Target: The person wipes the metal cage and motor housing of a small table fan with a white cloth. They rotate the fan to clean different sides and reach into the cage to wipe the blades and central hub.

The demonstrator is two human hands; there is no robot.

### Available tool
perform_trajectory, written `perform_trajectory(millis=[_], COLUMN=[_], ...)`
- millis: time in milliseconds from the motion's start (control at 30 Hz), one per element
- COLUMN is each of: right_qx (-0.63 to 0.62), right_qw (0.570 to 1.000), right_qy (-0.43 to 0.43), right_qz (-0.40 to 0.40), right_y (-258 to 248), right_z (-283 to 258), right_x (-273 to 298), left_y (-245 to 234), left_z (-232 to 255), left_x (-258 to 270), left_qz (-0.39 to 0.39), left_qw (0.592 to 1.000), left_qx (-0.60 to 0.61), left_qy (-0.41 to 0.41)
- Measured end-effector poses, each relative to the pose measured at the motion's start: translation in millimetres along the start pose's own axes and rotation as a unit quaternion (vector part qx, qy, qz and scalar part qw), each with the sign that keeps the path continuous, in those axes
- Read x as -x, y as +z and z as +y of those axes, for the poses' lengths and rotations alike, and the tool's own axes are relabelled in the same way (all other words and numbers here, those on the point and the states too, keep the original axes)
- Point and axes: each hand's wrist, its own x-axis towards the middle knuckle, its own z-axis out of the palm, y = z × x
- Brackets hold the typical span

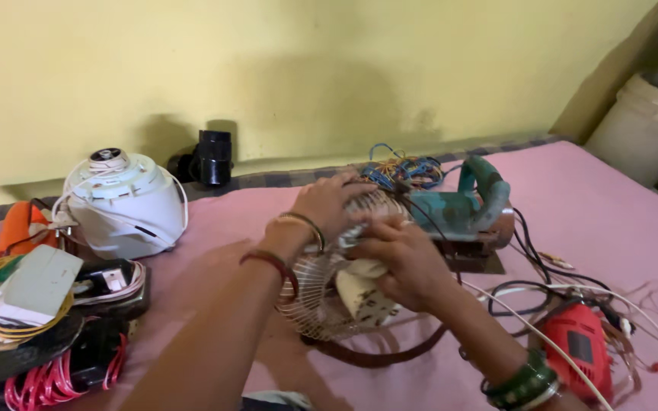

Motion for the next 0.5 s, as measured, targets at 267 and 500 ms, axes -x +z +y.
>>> perform_trajectory(millis=[267,500], right_qx=[-0.155,-0.009], right_qw=[0.937,0.956], right_qy=[0.314,0.282], right_qz=[-0.021,0.075], right_y=[-38,18], right_z=[26,7], right_x=[17,24], left_y=[29,19], left_z=[24,42], left_x=[21,59], left_qz=[0.176,0.184], left_qw=[0.983,0.971], left_qx=[0.029,-0.026], left_qy=[-0.029,-0.15])
